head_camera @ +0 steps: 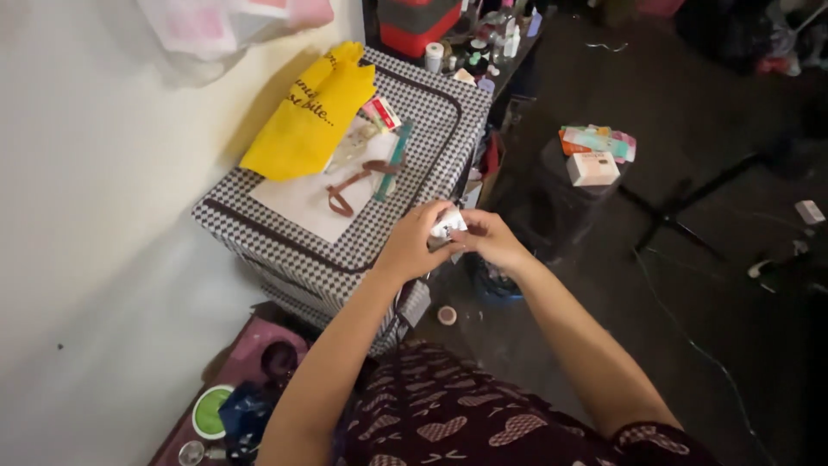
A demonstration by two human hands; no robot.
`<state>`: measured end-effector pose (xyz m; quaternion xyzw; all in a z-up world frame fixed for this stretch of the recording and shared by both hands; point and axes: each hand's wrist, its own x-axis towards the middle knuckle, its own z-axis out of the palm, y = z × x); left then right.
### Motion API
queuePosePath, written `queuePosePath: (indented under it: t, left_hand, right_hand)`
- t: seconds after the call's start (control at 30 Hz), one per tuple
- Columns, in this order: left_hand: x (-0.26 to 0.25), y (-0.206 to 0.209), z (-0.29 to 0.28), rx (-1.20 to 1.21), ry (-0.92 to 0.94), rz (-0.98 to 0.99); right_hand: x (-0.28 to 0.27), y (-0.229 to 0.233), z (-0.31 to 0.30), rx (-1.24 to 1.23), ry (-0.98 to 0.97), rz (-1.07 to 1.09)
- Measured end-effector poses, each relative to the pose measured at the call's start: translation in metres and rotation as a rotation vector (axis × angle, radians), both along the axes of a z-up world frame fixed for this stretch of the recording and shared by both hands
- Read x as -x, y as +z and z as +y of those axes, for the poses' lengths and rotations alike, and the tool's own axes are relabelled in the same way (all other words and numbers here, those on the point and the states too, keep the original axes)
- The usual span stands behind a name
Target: Organize and sort various personal items and clutter on a shelf and floor
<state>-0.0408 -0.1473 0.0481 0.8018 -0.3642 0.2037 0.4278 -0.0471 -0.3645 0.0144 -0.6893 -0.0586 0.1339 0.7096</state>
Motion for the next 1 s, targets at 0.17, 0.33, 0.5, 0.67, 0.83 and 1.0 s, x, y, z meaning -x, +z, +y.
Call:
queuePosePath:
  t: [0.17,0.33,0.5,0.67,0.83,1.0]
  left_hand:
    - [0.021,-0.014,-0.007,0.047,-0.103,0.269]
    - [0.030,-0.020,-0.024,0.062,-0.154,0.480]
    - [0.026,-0.054,-0.057,0.152,-0.284,0.714]
    - [0.026,-0.038,-0.105,0.329,-0.443,1.161]
    - [0.027,-0.012,-0.169,0.349,-0.445,1.307]
    - [0.014,-0.039,-0.239,0.418,-0.531,1.263]
  right_hand:
    - [0.025,-0.014,-0.011,0.209,-0.112,-0.306]
    - [0.039,-0.026,-0.028,0.178,-0.244,-0.369]
    - [0.056,-0.032,-0.069,0.214,-0.206,-0.442]
    - [0.069,-0.024,-0.118,0.081,-0.436,-0.239]
    - [0.103,0.064,-0.154,-0.197,-0.375,0.283]
    - [0.095,0.037,-0.236,-0.081,-0.297,0.107]
